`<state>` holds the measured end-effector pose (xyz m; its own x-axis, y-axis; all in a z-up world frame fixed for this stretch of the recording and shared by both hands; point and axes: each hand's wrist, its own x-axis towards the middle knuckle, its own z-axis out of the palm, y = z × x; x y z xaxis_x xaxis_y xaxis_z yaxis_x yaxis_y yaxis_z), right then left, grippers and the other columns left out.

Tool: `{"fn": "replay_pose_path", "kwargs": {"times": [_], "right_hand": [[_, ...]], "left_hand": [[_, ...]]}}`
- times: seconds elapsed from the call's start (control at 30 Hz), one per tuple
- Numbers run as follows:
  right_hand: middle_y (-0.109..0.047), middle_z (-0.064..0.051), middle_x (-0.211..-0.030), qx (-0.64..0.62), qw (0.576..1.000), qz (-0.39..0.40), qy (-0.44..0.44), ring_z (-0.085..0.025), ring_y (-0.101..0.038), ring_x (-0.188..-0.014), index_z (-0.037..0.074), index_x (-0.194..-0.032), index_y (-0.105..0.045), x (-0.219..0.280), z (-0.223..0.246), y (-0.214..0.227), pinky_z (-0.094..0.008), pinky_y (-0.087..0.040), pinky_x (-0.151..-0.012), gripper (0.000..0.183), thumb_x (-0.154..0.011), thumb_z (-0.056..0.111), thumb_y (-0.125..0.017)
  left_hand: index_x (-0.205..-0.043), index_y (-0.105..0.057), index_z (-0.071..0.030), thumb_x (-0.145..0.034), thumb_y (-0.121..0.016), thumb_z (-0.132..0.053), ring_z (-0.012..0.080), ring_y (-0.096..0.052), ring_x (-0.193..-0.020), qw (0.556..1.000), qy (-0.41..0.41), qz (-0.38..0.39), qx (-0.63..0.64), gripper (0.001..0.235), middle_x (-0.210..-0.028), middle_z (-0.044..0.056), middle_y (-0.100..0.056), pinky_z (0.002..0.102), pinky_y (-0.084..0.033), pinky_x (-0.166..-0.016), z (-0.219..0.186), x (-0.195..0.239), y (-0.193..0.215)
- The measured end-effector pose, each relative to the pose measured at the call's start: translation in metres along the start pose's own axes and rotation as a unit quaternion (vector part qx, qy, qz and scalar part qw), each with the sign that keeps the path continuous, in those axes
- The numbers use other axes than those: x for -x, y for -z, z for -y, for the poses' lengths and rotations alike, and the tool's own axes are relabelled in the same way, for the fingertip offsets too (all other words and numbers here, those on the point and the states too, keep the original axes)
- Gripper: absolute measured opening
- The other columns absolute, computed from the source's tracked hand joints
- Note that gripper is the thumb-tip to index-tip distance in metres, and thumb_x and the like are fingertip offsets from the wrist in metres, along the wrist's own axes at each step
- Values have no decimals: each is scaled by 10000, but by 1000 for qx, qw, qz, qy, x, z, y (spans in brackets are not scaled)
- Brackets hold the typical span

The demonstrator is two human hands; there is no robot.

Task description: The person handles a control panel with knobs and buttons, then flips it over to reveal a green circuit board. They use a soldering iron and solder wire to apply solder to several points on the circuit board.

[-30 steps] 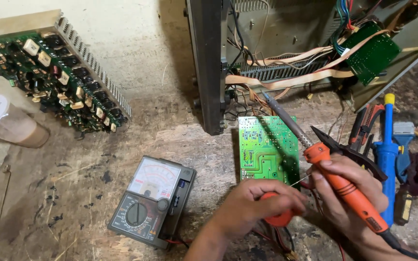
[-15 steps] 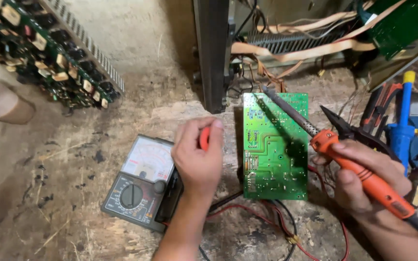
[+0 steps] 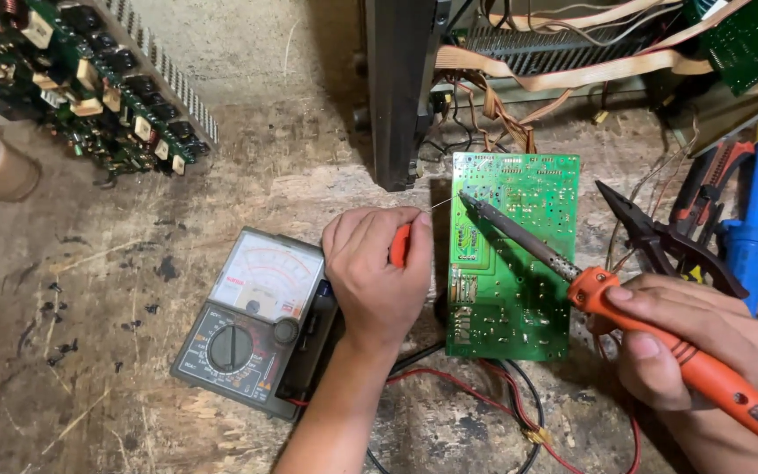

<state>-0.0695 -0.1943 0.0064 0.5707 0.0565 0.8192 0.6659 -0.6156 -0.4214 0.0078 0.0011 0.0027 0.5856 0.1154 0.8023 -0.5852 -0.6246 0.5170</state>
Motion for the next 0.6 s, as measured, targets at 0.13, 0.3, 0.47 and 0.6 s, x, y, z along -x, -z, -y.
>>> {"fn": "replay_pose_path", "kwargs": {"times": [0.13, 0.3, 0.47, 0.6], "right_hand": [[-551, -178, -696, 2, 999, -48, -3, -278, -562, -560, -89, -750, -523, 4, -5, -3, -305, -484, -561, 208, -718, 90, -423], [-560, -191, -716, 2, 1000, -11, 20, -273, -580, -584, -96, -754, -521, 4, -10, 1, -308, -502, -587, 235, -729, 123, -440], [-564, -186, -709, 2, 1000, 13, 19, -258, -577, -572, -78, -749, -518, -2, -1, 2, -304, -508, -585, 220, -725, 129, -447], [-549, -126, -608, 2, 992, 67, 112, -218, -515, -454, -61, -745, -526, -14, 4, -3, -274, -450, -451, 219, -731, 142, -444]], "left_hand": [[-647, -564, -59, -706, -582, -45, 158, -517, -604, 1000, -1, -4, 3, 63, -618, 24, -583, 294, -361, -627, 1, 0, -1], [-657, -557, -74, -711, -589, -70, 176, -513, -617, 1000, -2, 10, -8, 63, -628, 22, -576, 304, -352, -628, 2, 1, 0], [-657, -558, -79, -720, -575, -69, 165, -514, -616, 1000, 5, 9, -9, 65, -635, 13, -581, 296, -346, -638, 0, 1, -1], [-668, -563, -82, -718, -577, -69, 164, -521, -633, 1000, 9, 10, -9, 54, -649, 10, -587, 297, -349, -658, 1, 1, -1]]}}
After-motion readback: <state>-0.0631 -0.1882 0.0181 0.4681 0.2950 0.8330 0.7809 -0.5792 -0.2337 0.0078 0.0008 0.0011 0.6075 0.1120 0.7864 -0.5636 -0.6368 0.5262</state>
